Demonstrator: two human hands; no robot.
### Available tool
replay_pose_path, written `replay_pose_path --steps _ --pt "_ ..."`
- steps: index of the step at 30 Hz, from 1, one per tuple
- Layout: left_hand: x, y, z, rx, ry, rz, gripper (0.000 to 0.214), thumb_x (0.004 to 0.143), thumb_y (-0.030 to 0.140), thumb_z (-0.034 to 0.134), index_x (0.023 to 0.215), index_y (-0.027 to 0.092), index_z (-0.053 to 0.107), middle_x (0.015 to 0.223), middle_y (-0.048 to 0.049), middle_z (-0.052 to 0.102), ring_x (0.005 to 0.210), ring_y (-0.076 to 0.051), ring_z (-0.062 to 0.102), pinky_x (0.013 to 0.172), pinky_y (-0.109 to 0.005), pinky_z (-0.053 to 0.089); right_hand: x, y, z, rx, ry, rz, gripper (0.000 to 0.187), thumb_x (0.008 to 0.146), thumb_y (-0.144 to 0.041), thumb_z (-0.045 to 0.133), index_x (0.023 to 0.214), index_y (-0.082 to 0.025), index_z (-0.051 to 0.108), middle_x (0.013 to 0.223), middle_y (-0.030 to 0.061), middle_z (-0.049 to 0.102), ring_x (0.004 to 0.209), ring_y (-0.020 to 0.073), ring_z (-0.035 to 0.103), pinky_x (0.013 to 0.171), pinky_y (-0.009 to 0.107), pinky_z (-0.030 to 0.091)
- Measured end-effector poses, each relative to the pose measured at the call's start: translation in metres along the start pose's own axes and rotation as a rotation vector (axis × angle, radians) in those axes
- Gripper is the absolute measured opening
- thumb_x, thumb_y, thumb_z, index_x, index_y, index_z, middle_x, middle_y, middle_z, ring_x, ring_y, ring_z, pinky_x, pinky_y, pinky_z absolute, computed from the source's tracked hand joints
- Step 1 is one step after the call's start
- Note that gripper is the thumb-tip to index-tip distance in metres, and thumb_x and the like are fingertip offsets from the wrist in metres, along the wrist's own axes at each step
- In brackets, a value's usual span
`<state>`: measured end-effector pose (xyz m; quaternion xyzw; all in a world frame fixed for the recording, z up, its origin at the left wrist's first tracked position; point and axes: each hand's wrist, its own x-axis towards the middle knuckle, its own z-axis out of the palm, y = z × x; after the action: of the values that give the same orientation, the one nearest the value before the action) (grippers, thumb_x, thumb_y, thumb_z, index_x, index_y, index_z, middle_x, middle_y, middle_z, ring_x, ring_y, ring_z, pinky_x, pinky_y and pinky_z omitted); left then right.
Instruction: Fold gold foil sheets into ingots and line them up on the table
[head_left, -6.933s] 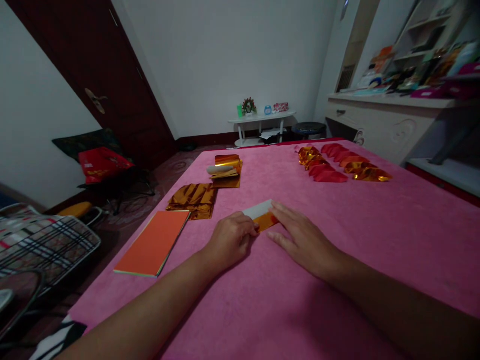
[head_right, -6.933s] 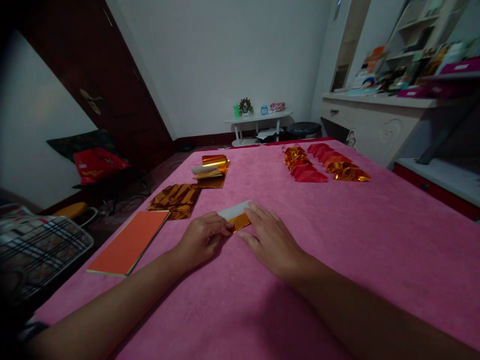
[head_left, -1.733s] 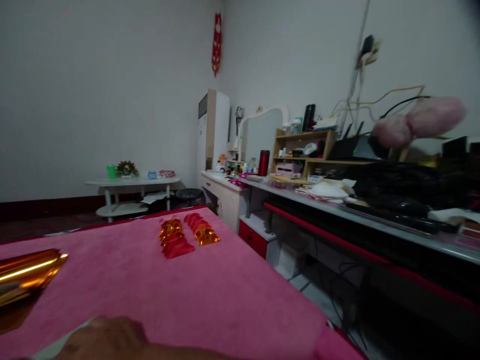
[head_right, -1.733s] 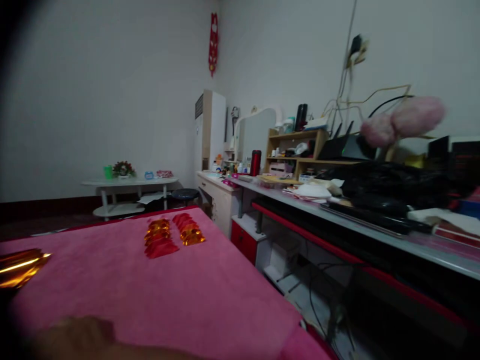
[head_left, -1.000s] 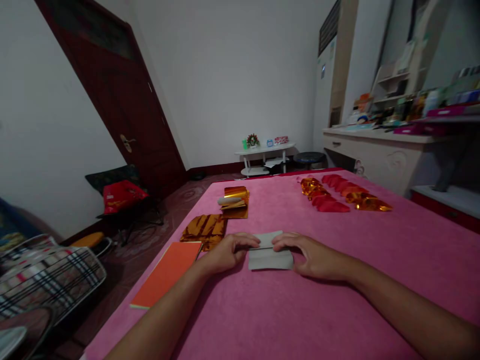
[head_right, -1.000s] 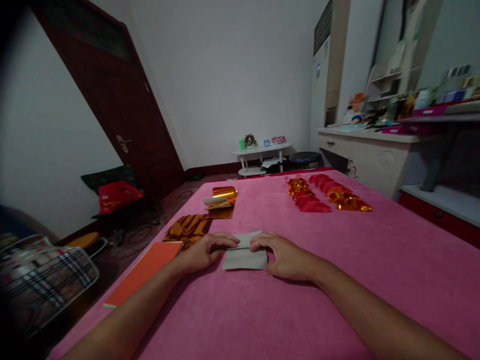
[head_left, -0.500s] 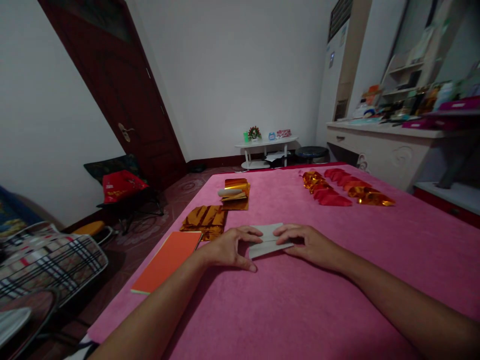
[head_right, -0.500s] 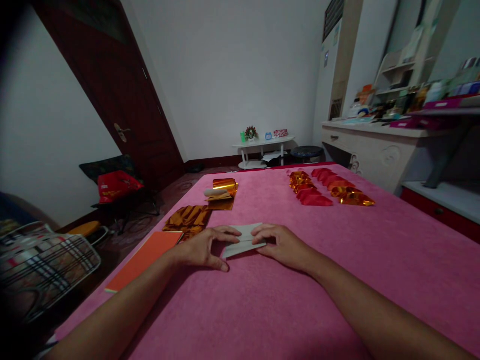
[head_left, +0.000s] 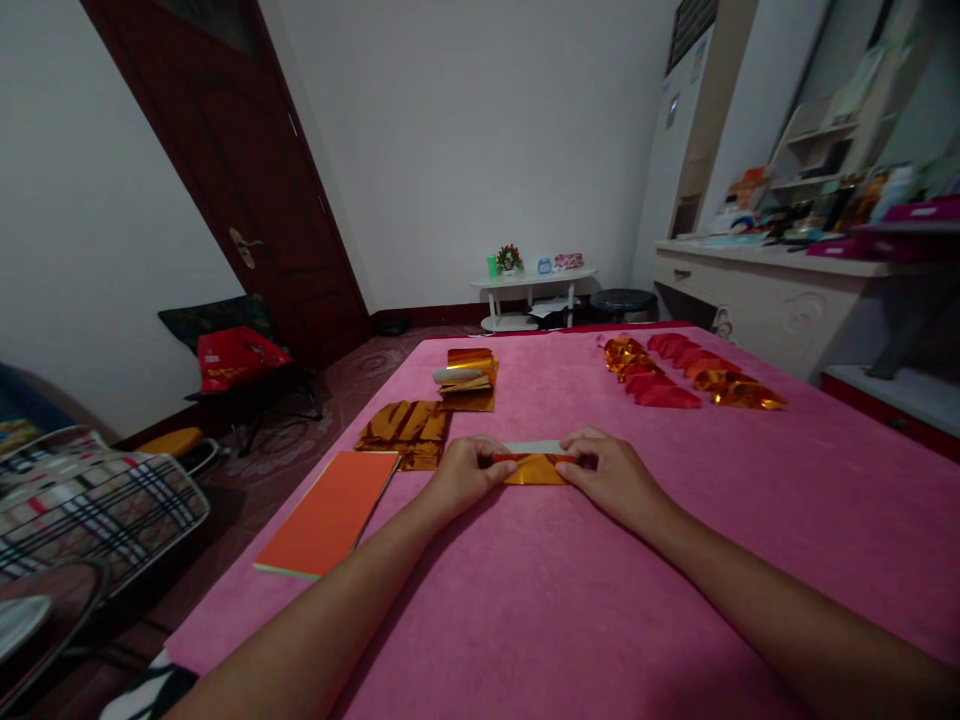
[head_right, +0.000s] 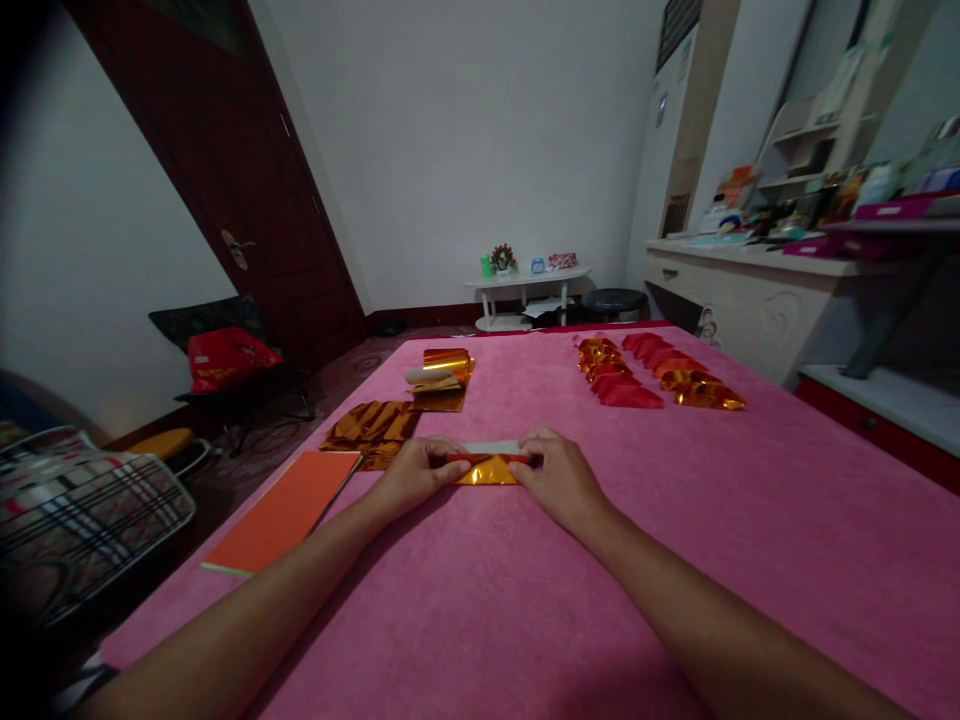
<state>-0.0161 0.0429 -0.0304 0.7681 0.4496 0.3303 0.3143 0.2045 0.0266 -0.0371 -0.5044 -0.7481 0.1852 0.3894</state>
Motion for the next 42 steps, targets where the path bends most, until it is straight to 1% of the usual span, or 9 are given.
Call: replay_pose_path --steps 9,18,24,28,29,32,35,39,42 --pt "0.001 -0.007 0.002 0.086 0.08 -0.002 0.018 0.066 0.027 0.072 0.076 0.014 0.068 0.078 -0.0031 0.065 0.07 -0.014 0.058 0.065 -0.024 0.046 -0.001 -0.005 0.001 -0.134 0.044 0.02 0.006 0.066 -0.014 0.06 0.067 -0.019 0.057 0.075 0.0006 0.057 0.067 0.0146 0.053 0.061 0.026 0.044" --pt "-0.001 -0.002 -0.002 0.005 -0.011 0.06 0.01 0.073 0.023 0.065 0.07 0.013 0.066 0.075 -0.0025 0.062 0.071 -0.013 0.057 0.067 -0.023 0.044 -0.004 -0.003 -0.003 -0.117 -0.026 -0.01 0.006 0.072 -0.02 0.057 0.07 -0.02 0.063 0.072 0.0008 0.063 0.065 0.0152 0.056 0.06 0.026 0.042" --pt "0.0 0.0 0.003 0.085 0.057 -0.006 0.018 0.077 0.027 0.06 0.067 0.013 0.065 0.067 -0.0009 0.059 0.064 -0.012 0.055 0.061 -0.023 0.041 -0.001 -0.004 -0.001 -0.159 -0.025 0.087 0.012 0.076 -0.027 0.055 0.071 -0.021 0.064 0.066 0.0004 0.064 0.06 0.015 0.056 0.055 0.025 0.039" --pt "0.0 -0.003 0.007 0.191 0.115 -0.013 0.015 0.069 0.027 0.069 0.073 0.013 0.066 0.071 -0.0019 0.062 0.064 -0.013 0.055 0.06 -0.024 0.041 -0.001 -0.005 0.002 -0.266 0.004 0.117 0.004 0.071 -0.024 0.06 0.069 -0.02 0.06 0.073 0.0009 0.063 0.062 0.0145 0.056 0.055 0.024 0.039" --pt "0.0 -0.004 0.007 0.22 0.134 -0.008 0.019 0.066 0.028 0.072 0.077 0.014 0.066 0.074 -0.0024 0.063 0.066 -0.013 0.055 0.06 -0.024 0.042 -0.001 -0.004 0.002 -0.288 0.025 0.125 0.007 0.069 -0.023 0.063 0.074 -0.02 0.06 0.08 0.002 0.065 0.067 0.0152 0.058 0.058 0.025 0.04" --pt "-0.001 -0.006 0.006 0.248 0.183 -0.022 0.042 0.061 0.029 0.076 0.098 0.014 0.063 0.089 -0.0055 0.064 0.075 -0.015 0.057 0.064 -0.025 0.045 0.002 0.0 0.003 -0.277 0.052 0.189 0.043 0.065 -0.024 0.068 0.106 -0.018 0.057 0.104 0.0062 0.064 0.079 0.0176 0.06 0.067 0.027 0.043" --pt "0.0 -0.006 0.005 0.195 0.169 -0.043 0.061 0.061 0.03 0.078 0.115 0.015 0.055 0.107 -0.0096 0.062 0.085 -0.016 0.059 0.072 -0.026 0.047 0.01 0.004 0.001 -0.185 -0.027 0.262 0.064 0.061 -0.025 0.072 0.12 -0.017 0.051 0.108 0.0065 0.064 0.079 0.0169 0.061 0.066 0.026 0.044" --pt "0.004 -0.006 0.002 0.2 0.124 -0.084 0.073 0.056 0.033 0.08 0.121 0.017 0.052 0.103 -0.0082 0.064 0.079 -0.018 0.06 0.07 -0.028 0.048 0.022 0.005 -0.002 -0.135 -0.186 0.306 0.04 0.057 -0.023 0.074 0.095 -0.019 0.064 0.081 0.0011 0.067 0.067 0.0148 0.059 0.057 0.022 0.039" --pt "0.005 -0.006 0.0 0.184 0.11 -0.078 0.077 0.054 0.038 0.081 0.122 0.018 0.052 0.101 -0.0072 0.065 0.081 -0.019 0.061 0.072 -0.029 0.048 0.025 0.003 -0.004 -0.139 -0.262 0.318 0.022 0.055 -0.025 0.075 0.074 -0.019 0.066 0.065 -0.0018 0.063 0.059 0.0129 0.055 0.051 0.021 0.034"
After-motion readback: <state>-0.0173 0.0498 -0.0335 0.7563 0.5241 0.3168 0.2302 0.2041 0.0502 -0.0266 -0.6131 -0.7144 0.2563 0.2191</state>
